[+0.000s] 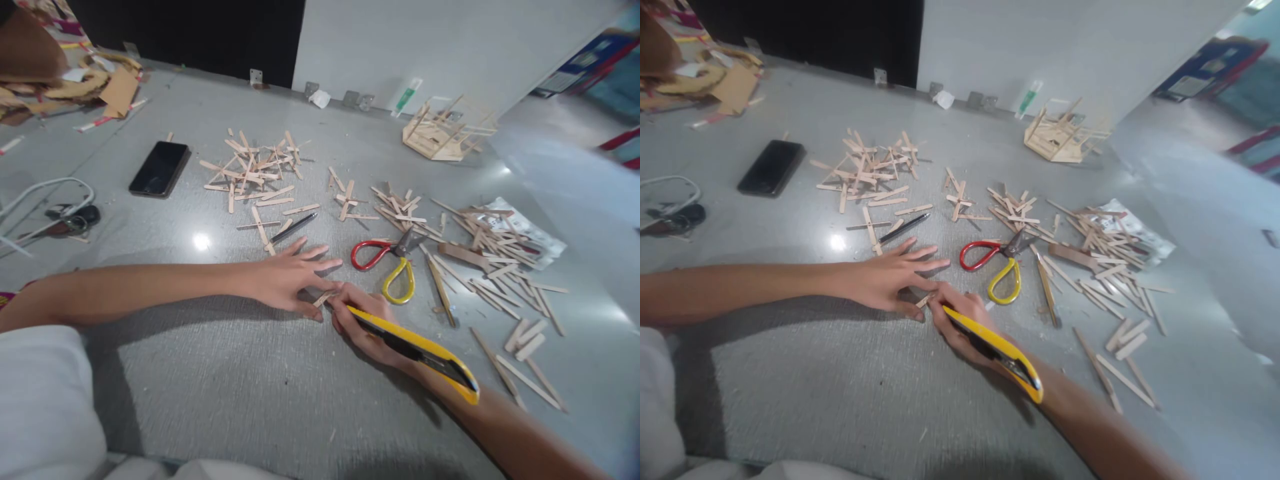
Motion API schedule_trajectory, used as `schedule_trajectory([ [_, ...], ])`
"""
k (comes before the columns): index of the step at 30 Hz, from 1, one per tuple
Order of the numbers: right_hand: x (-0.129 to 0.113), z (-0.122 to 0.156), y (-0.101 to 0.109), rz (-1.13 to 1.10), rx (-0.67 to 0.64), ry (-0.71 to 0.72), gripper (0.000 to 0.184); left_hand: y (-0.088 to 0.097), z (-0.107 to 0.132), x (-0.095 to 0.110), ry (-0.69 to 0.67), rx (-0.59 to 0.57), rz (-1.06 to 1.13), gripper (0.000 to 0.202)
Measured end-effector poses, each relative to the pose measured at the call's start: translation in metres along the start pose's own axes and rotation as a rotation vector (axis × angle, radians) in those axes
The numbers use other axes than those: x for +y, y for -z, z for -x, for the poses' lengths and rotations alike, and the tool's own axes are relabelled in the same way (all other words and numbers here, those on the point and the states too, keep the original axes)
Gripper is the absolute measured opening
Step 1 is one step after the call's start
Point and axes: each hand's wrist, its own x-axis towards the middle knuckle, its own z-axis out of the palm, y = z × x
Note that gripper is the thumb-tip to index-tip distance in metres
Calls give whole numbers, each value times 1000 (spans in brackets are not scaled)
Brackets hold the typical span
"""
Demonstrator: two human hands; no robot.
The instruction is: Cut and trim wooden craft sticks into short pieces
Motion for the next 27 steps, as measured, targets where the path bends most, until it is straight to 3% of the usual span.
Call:
schedule_trajectory([
  [12,-4,-4,-1,-35,-6,-89,29,2,-1,2,15,-22,4,41],
  [19,-1,-3,1,94,-80,-31,15,-4,-1,-2,-7,-9,-37,48],
  [27,0,-3,6,128,-64,69,19,2,0,-4,-1,-12,-10,60],
])
